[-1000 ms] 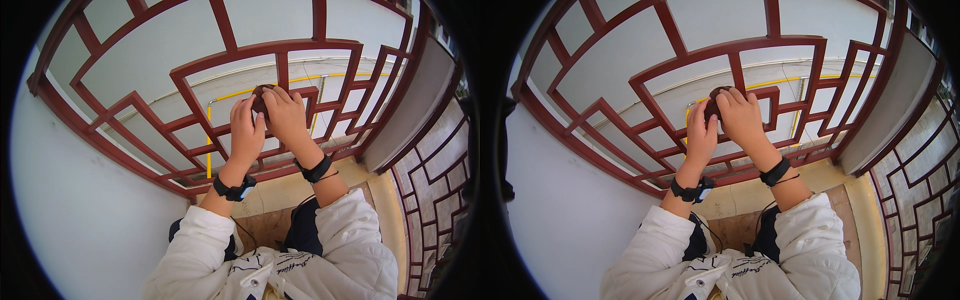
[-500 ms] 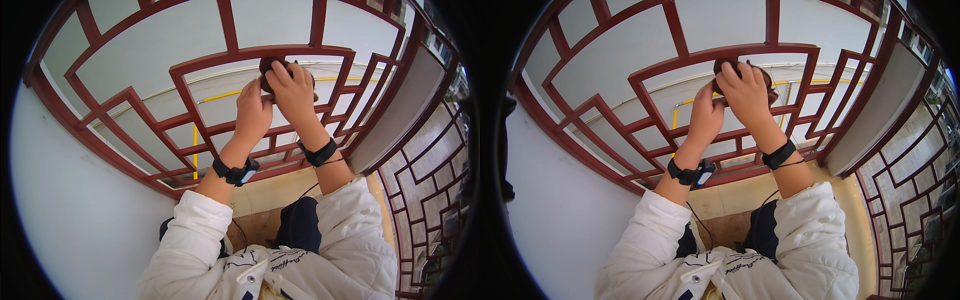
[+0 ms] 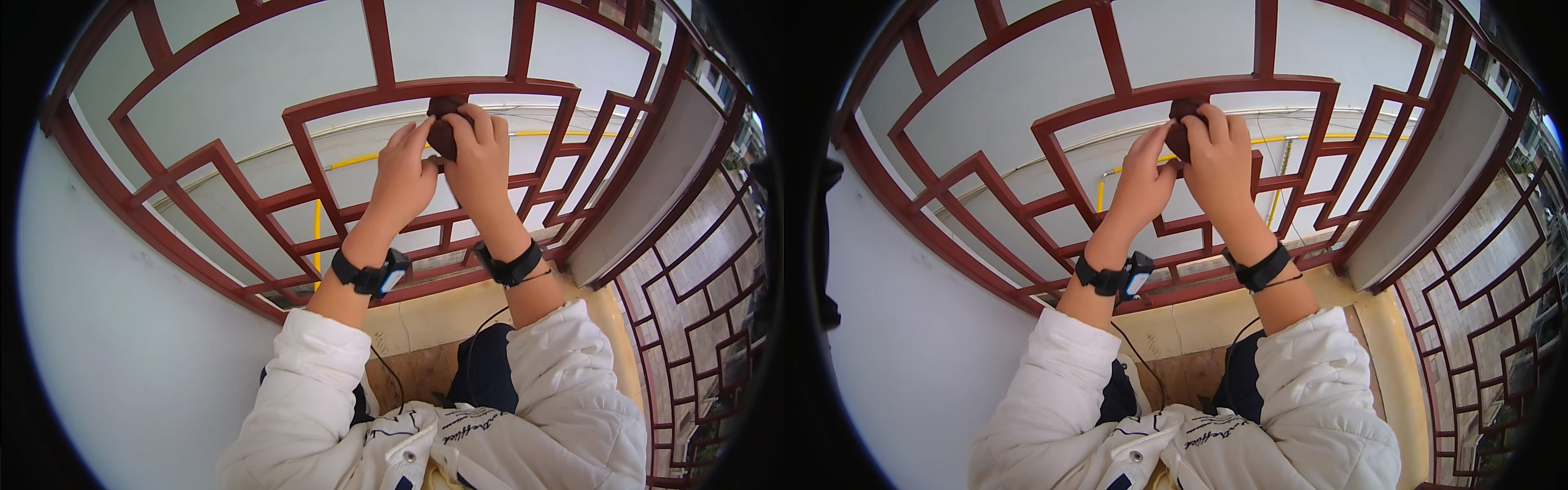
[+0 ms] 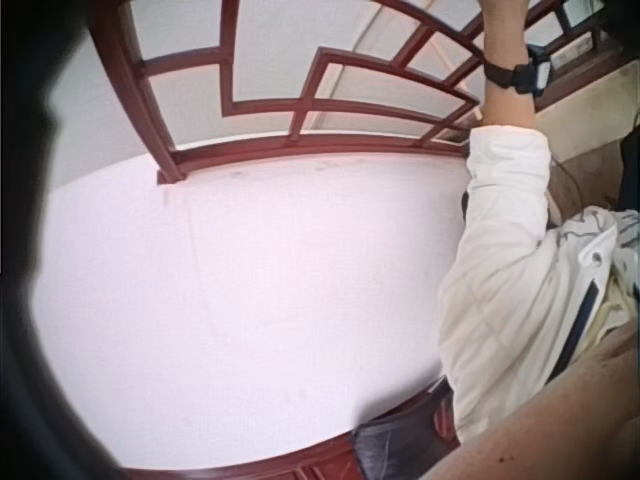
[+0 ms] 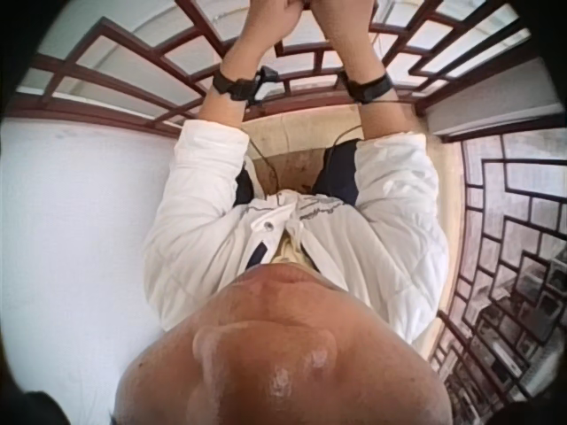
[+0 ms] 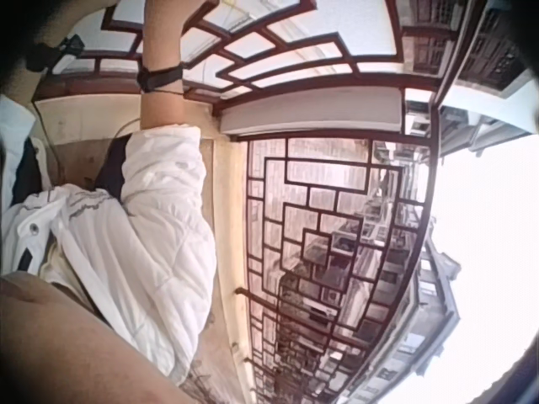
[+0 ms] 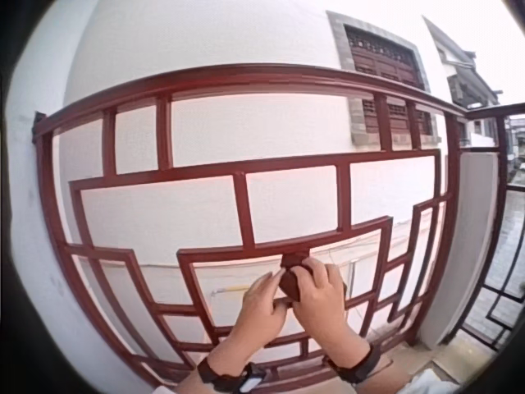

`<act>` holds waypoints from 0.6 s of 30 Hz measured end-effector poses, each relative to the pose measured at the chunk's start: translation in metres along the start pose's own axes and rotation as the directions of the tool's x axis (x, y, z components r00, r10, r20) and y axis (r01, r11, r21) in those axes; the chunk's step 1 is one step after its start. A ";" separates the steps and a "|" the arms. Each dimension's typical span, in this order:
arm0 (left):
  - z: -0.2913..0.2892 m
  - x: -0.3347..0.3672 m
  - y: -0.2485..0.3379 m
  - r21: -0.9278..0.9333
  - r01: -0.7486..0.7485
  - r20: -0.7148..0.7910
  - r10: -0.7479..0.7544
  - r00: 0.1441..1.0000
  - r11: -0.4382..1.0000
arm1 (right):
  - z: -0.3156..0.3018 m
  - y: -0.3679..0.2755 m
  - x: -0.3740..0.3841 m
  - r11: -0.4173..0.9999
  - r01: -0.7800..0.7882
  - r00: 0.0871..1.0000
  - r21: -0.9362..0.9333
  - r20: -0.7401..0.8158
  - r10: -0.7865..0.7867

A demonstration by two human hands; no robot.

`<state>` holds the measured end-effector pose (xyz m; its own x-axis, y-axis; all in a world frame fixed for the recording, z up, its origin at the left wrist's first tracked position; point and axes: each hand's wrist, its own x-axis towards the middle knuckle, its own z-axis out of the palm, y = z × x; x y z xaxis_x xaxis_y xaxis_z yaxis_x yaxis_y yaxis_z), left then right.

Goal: The person wipes a red metal railing with a dark cloth, moving along the railing and cleaning different sections. The person uses both hands to hold and maneuver the cloth while cleaning the railing surfaces.

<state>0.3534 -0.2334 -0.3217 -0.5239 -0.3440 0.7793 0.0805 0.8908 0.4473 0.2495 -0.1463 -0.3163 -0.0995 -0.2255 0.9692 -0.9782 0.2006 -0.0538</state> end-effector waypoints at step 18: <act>-0.123 -0.036 -0.007 0.318 -0.145 -0.400 0.272 0.876 0.937 | 0.048 -0.086 0.044 -0.580 -0.269 0.413 0.769 0.636 0.652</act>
<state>0.4759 -0.2633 -0.2994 -0.0980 -0.1779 0.9792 -0.1184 0.9790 0.1660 0.3201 -0.2189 -0.2806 -0.7948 -0.5685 0.2122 0.4536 -0.7889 -0.4146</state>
